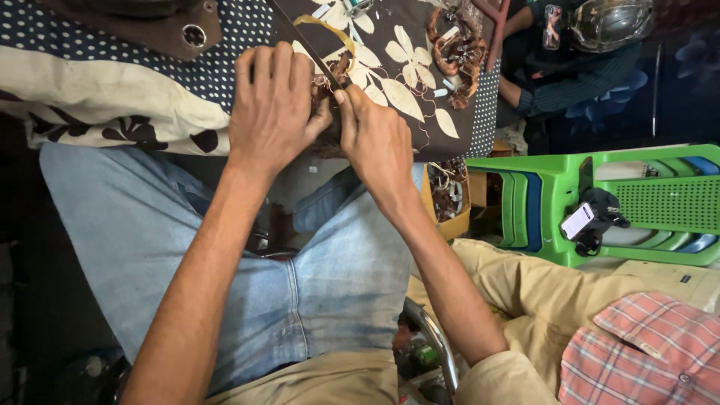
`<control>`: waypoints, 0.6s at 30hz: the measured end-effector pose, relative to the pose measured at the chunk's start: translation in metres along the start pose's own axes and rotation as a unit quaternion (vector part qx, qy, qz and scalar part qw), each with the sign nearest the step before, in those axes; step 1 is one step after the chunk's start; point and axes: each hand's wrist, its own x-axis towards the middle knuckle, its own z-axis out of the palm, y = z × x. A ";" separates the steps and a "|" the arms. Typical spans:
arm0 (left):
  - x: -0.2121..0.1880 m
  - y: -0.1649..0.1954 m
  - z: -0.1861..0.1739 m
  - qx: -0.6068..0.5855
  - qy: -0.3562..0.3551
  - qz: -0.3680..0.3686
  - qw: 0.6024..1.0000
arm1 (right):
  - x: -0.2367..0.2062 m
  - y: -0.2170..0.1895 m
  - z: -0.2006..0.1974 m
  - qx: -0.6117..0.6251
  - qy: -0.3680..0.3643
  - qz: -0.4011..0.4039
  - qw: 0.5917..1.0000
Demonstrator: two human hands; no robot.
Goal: The person sits and pulls copper wire out of burnt motor-winding coils, unwinding and gathering the wire by hand. They then hold a coil against a long flat metal strip on the table and work the wire free, placing processed material aside.
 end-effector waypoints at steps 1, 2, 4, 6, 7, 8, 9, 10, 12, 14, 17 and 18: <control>-0.001 0.000 0.000 0.000 -0.004 -0.002 1.000 | 0.000 0.001 0.000 -0.001 0.001 0.000 1.000; -0.001 0.001 0.001 0.000 -0.008 -0.002 1.000 | 0.000 0.002 0.001 -0.003 -0.001 0.002 1.000; -0.001 0.001 0.001 0.000 -0.010 -0.004 1.000 | -0.001 0.004 0.002 -0.005 -0.005 0.005 1.000; -0.002 0.001 0.001 -0.004 -0.012 -0.006 1.000 | -0.001 0.005 0.004 -0.003 0.007 -0.004 1.000; -0.002 0.001 0.001 -0.008 -0.013 -0.006 1.000 | -0.002 0.006 0.005 -0.002 0.013 -0.009 1.000; -0.002 0.001 0.001 -0.012 -0.013 -0.007 1.000 | -0.002 0.006 0.006 0.006 0.018 -0.011 1.000; -0.002 0.001 0.001 -0.013 -0.008 -0.004 1.000 | -0.002 0.006 0.007 0.014 0.022 -0.013 1.000; -0.002 0.000 0.001 -0.014 -0.003 -0.002 1.000 | -0.002 0.006 0.008 0.022 0.027 -0.016 0.999; -0.002 -0.001 0.001 -0.016 0.000 0.001 1.000 | -0.002 0.005 0.010 0.027 0.029 -0.006 0.999; -0.003 -0.001 0.002 -0.019 -0.004 0.003 1.000 | -0.001 0.005 0.012 0.031 0.030 -0.004 0.999; -0.003 -0.001 0.002 -0.018 -0.004 0.002 1.000 | 0.000 0.005 0.012 0.033 0.033 -0.008 0.999; -0.003 -0.001 0.003 -0.018 -0.006 0.001 1.000 | 0.001 0.005 0.012 0.031 0.031 -0.006 0.999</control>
